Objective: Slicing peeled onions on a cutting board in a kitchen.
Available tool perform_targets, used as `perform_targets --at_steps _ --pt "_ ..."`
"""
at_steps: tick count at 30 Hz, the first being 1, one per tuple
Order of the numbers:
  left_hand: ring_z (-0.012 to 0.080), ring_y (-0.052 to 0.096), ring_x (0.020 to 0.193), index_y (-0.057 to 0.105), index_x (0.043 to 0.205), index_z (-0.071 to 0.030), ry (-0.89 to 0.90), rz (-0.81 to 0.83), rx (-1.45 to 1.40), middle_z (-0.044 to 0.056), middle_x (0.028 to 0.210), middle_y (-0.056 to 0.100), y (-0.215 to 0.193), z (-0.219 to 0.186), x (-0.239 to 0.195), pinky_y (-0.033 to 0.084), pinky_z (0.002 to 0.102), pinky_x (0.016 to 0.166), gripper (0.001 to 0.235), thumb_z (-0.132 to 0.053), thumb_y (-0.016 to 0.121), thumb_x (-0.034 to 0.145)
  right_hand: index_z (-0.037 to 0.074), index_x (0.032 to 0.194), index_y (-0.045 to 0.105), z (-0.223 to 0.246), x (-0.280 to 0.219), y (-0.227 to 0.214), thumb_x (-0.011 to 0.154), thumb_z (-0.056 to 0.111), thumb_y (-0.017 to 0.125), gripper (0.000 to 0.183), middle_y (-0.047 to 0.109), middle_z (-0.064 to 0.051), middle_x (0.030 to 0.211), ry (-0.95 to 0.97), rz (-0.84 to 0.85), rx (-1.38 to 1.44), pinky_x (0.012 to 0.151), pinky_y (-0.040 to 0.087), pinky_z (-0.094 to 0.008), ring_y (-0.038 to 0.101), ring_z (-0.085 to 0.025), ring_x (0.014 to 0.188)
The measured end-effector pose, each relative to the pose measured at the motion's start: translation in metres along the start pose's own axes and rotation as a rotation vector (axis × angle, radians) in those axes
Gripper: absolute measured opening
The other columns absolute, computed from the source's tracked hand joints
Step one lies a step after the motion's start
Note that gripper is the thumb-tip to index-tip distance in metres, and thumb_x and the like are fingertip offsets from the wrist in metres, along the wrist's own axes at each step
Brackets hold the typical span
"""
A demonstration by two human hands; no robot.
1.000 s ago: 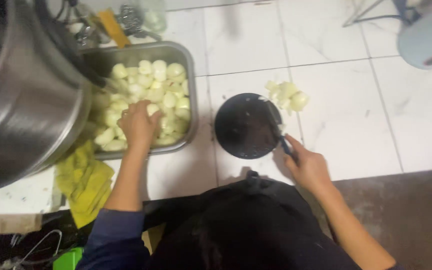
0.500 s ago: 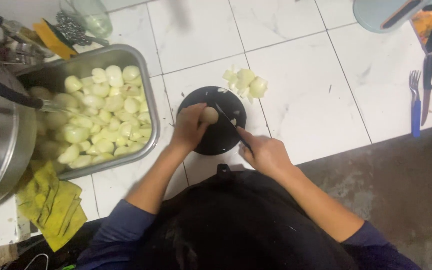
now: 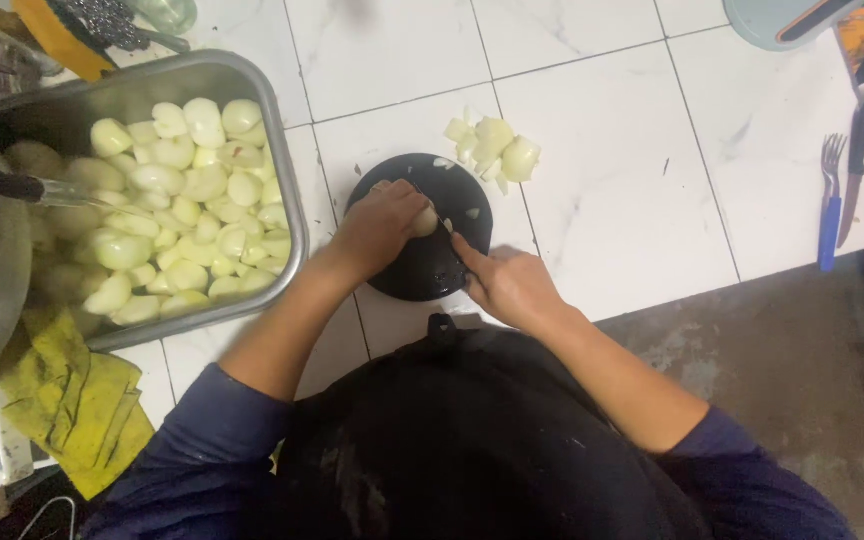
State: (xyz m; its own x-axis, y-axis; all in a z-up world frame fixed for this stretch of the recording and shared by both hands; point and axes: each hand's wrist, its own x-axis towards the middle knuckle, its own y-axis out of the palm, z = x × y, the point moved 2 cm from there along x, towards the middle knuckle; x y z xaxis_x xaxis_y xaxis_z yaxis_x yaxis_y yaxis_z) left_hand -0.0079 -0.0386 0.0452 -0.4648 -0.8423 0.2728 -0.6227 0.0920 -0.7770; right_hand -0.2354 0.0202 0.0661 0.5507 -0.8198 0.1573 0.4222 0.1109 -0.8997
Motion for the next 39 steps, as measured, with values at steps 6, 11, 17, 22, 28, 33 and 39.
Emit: perform_targets --at_steps 6,11,17,22,28,33,39 --pt "0.0383 0.063 0.102 0.065 0.111 -0.007 0.006 0.046 0.052 0.013 0.107 0.064 -0.002 0.0 0.001 0.052 0.047 0.086 0.024 -0.003 0.065 0.086 0.008 0.138 0.062 0.01 0.002 -0.008 0.084 0.018 0.069 0.055 0.065 -0.013 0.075 0.009 -0.029 0.062 0.057 0.052 -0.047 0.065 -0.034 0.065" --pt "0.0388 0.062 0.101 0.065 0.103 -0.006 0.069 0.008 0.05 0.013 0.104 0.064 -0.007 -0.006 0.007 0.052 0.047 0.086 0.019 -0.006 0.063 0.084 0.01 0.139 0.066 0.006 0.014 0.0 0.083 0.018 0.069 0.056 0.061 -0.016 0.061 0.073 0.045 -0.048 0.056 0.052 -0.049 0.062 -0.036 0.058" --pt "0.0398 0.061 0.101 0.063 0.104 -0.004 0.003 -0.014 0.05 0.015 0.105 0.063 0.0 0.008 0.002 0.051 0.048 0.086 0.016 -0.008 0.063 0.088 0.009 0.135 0.063 0.008 0.01 0.002 0.091 0.024 0.07 0.047 0.067 -0.015 0.073 0.058 0.048 0.064 0.048 0.051 -0.045 0.065 -0.03 0.058" --pt "0.0396 0.061 0.1 0.061 0.103 -0.004 0.018 -0.05 0.013 0.015 0.103 0.062 -0.011 -0.004 0.003 0.05 0.049 0.083 0.016 -0.009 0.062 0.087 0.01 0.138 0.064 0.015 0.023 -0.007 0.082 0.018 0.069 0.057 0.063 -0.017 0.065 0.08 0.04 0.006 0.055 0.052 -0.049 0.064 -0.038 0.058" --pt "0.0377 0.06 0.102 0.06 0.104 -0.008 0.072 0.002 0.187 0.013 0.104 0.06 0.012 0.009 -0.004 0.051 0.048 0.09 0.011 -0.008 0.062 0.093 0.008 0.142 0.06 0.008 0.012 0.021 0.086 0.019 0.068 0.058 0.063 -0.018 0.069 0.01 0.002 0.033 0.059 0.052 -0.05 0.064 -0.039 0.063" --pt "0.0404 0.059 0.1 0.059 0.105 -0.004 -0.005 -0.128 0.009 0.016 0.105 0.06 -0.004 0.003 -0.003 0.049 0.048 0.085 0.017 -0.012 0.061 0.09 0.012 0.14 0.061 0.021 0.02 -0.007 0.084 0.021 0.069 0.058 0.066 -0.019 0.07 0.084 0.081 -0.019 0.055 0.051 -0.052 0.063 -0.041 0.058" --pt "0.0407 0.058 0.102 0.059 0.107 -0.004 -0.037 -0.146 -0.01 0.017 0.108 0.059 0.013 0.013 -0.009 0.049 0.05 0.088 0.012 -0.008 0.061 0.096 0.011 0.143 0.059 0.017 0.023 0.014 0.084 0.022 0.068 0.06 0.065 -0.02 0.066 0.107 0.118 -0.028 0.057 0.052 -0.053 0.064 -0.042 0.06"
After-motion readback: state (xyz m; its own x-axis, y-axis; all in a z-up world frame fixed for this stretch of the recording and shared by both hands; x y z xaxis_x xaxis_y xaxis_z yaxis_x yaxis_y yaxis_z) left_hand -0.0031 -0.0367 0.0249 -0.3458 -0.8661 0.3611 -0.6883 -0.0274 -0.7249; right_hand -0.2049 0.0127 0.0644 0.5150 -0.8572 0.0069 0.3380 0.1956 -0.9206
